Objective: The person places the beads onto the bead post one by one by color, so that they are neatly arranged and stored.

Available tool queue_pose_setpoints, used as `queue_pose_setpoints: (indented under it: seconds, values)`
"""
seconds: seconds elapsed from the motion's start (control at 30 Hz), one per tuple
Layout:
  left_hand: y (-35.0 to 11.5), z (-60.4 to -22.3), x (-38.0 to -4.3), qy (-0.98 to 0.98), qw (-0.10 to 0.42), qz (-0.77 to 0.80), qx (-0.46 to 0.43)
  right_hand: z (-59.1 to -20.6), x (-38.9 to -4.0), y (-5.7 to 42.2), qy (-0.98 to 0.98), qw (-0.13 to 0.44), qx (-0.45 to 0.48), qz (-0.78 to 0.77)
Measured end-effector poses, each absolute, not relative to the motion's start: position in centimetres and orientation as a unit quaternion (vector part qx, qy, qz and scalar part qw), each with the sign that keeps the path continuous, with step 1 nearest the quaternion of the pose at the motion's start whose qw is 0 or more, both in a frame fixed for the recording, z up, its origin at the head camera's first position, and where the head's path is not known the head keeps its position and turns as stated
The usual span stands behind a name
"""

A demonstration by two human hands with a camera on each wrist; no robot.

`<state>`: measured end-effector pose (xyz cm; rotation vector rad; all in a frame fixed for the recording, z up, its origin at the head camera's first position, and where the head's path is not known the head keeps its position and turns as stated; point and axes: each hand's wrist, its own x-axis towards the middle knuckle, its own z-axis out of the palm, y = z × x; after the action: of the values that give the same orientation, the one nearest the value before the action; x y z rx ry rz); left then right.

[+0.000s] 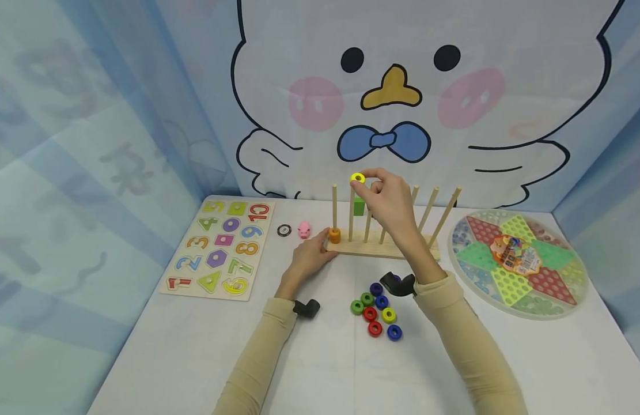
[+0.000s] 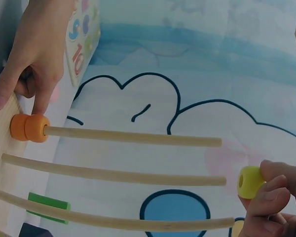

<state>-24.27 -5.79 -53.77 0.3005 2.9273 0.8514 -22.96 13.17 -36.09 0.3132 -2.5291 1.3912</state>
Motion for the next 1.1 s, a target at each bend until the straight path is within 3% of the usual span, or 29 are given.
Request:
queue_pose_setpoints:
  seconds: [0.37,0.63,1.1]
  values:
    - [-5.5,-53.8,-24.2,0.955,0.047,0.274,0.101,-37.4,-23.8,12.8,-0.893,0.116,0.100,0.423]
    - [-5.4,-53.9,-24.4,0.955,0.049,0.276,0.099,-38.8,-21.5,14.1,-0.860,0.120,0.106,0.484]
    - [-5.7,-53.8,-24.4,0.959,0.042,0.266,0.094,-47.7,-15.3,17.9,-0.863,-0.022,0.018,0.505]
